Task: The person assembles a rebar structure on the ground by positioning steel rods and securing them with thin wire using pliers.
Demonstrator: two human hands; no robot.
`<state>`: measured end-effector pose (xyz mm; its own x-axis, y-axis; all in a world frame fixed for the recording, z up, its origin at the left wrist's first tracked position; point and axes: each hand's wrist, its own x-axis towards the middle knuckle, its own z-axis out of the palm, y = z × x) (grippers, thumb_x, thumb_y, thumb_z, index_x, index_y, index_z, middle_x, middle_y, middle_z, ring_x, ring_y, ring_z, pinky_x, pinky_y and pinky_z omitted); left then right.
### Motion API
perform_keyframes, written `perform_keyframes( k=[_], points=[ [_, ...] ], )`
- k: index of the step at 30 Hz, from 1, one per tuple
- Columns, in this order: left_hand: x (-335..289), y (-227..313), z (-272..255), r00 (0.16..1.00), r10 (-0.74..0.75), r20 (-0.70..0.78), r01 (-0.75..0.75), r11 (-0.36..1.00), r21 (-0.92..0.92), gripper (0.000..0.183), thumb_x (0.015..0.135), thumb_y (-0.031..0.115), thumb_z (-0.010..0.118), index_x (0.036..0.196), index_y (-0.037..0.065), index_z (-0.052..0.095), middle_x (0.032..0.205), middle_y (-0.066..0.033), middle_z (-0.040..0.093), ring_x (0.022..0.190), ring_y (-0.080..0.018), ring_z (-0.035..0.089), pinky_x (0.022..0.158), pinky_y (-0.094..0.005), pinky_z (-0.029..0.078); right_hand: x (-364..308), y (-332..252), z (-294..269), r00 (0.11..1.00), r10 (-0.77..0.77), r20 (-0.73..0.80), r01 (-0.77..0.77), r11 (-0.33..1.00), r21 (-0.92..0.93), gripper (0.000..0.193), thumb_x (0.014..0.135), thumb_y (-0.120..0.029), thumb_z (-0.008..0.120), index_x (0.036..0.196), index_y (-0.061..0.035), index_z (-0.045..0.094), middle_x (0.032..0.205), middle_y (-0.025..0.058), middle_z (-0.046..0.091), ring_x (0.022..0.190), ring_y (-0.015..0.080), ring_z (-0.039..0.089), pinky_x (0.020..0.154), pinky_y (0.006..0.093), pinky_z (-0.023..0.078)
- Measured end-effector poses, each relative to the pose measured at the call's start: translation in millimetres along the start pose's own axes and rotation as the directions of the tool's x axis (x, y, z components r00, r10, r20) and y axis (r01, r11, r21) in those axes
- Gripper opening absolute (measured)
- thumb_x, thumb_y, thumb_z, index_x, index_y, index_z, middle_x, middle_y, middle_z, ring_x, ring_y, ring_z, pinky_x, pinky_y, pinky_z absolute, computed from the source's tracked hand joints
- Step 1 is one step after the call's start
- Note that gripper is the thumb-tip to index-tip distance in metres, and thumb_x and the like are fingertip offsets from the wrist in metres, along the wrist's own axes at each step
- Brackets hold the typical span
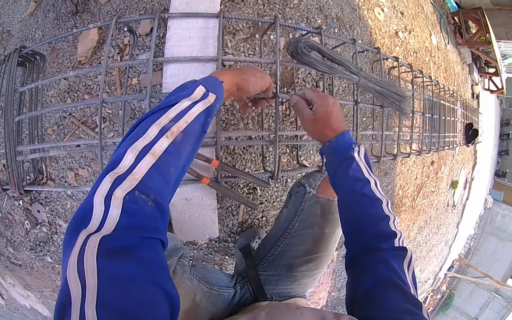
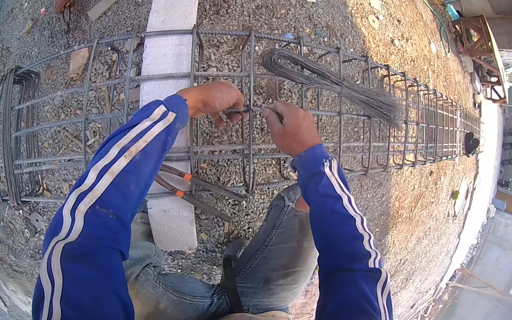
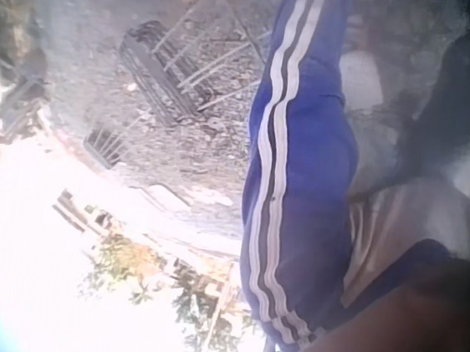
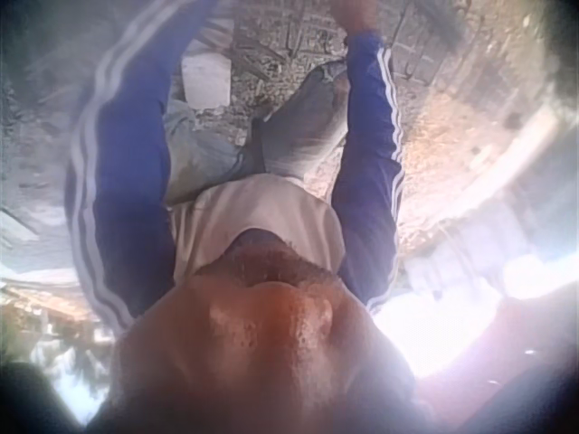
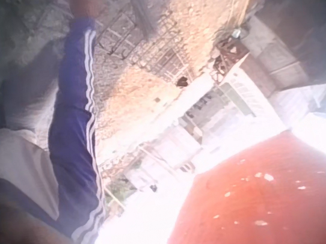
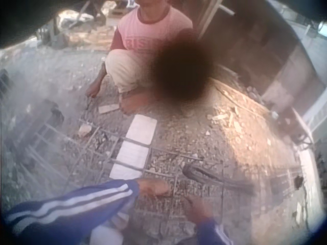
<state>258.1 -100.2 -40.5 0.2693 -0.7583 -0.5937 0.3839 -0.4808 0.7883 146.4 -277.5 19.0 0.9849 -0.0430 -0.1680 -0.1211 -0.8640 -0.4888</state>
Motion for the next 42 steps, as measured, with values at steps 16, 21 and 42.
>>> perform_keyframes(
  k=[16,21,42],
  points=[
    [-14,-3,13,0.907,0.353,-0.23,-0.176,0.813,0.554,0.028,0.083,0.028,0.064,0.084,0.001,0.067,0.075,-0.0176,0.065,0.069,-0.0323,0.061,0.068,-0.0407,0.046,37,-38,-9,0.941,-0.215,0.262,0.316,0.836,-0.449,0.039,0.072,-0.024,0.065,0.105,-0.0046,0.059,0.1,0.019,0.062,0.086,0.0345,0.064,0.077,0.0457,0.051],
    [-17,-8,10,0.883,0.393,-0.257,-0.172,0.781,0.601,0.028,0.084,0.028,0.063,0.087,0.001,0.068,0.077,-0.0211,0.064,0.071,-0.0348,0.061,0.068,-0.0432,0.045,43,-36,-8,0.849,-0.216,0.482,0.453,0.765,-0.457,0.042,0.073,-0.022,0.065,0.111,-0.006,0.056,0.104,0.015,0.06,0.09,0.034,0.063,0.079,0.0455,0.05],
    [-14,-14,7,0.864,0.442,-0.24,-0.254,0.796,0.549,0.027,0.082,0.029,0.065,0.086,0.003,0.07,0.074,-0.0208,0.064,0.07,-0.036,0.061,0.066,-0.0433,0.046,54,-38,-4,0.821,-0.175,0.543,0.341,0.914,-0.221,0.022,0.079,-0.024,0.062,0.082,-0.0026,0.065,0.078,0.0177,0.066,0.077,0.0358,0.064,0.069,0.045,0.049]
  ],
)
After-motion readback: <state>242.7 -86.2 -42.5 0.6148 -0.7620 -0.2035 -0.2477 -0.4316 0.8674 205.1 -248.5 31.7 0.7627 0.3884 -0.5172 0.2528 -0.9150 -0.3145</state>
